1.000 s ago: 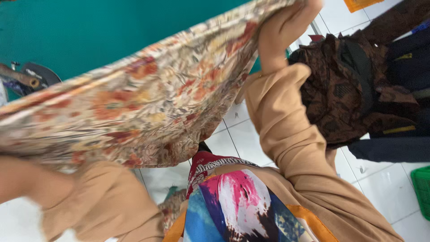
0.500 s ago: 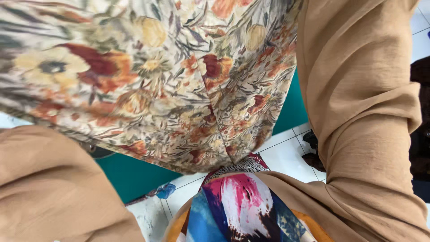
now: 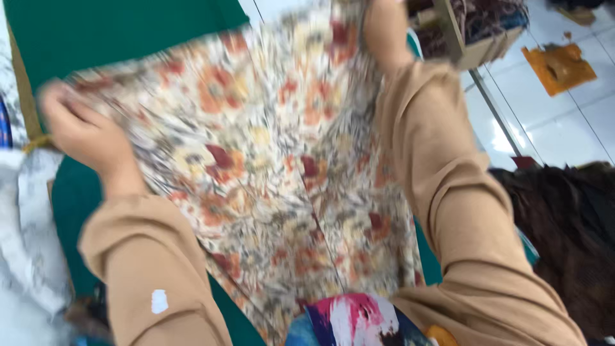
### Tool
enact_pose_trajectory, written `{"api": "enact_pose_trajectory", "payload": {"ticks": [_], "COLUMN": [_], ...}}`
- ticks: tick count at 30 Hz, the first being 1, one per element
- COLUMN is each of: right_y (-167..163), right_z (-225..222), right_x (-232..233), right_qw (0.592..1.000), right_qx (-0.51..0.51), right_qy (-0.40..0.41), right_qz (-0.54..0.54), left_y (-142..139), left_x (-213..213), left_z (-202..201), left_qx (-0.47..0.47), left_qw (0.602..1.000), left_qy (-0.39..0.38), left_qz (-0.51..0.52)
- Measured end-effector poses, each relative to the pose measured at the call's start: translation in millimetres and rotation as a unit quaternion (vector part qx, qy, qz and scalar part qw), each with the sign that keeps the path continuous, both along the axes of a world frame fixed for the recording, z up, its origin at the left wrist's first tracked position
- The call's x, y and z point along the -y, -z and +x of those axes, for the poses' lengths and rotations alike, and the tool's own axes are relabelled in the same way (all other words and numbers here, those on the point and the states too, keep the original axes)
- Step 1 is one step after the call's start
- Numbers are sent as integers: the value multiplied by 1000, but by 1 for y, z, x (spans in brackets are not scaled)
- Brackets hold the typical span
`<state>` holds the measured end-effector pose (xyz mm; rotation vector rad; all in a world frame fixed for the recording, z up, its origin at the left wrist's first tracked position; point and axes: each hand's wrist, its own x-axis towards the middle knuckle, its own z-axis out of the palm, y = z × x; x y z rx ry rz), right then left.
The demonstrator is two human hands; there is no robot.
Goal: The person irons a floral-patterned skirt on a green ironing board. They repeatedly fold and unfold the skirt, smooth it with their hands, and press it with an iron, focusing on different sections throughout the clip.
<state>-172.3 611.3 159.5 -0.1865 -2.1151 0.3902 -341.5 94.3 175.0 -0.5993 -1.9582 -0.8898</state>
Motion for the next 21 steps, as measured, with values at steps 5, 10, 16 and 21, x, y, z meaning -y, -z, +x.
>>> {"api": "enact_pose_trajectory", "payload": {"ticks": [5,10,16,21], "right_y": [123,191,199,208], "right_z": [-26,-36,-53,23], "right_x": [6,2,-16,-26], "right_qw": [987,959,971,922], "right_qx": [124,250,190,259], "right_qy": [5,66,98,81], "right_qz": [-103,-119,-108,-277], "left_y": [119,181,207,221], "left_x": [-31,-44,-33,28], "left_z": [-10,-11,-31,29], "left_qx": [130,248,283,446], "left_qw": [990,961,956,863], "left_qy": [-41,-102,-67,34], "left_qz": [-24,-72,-19,234]}}
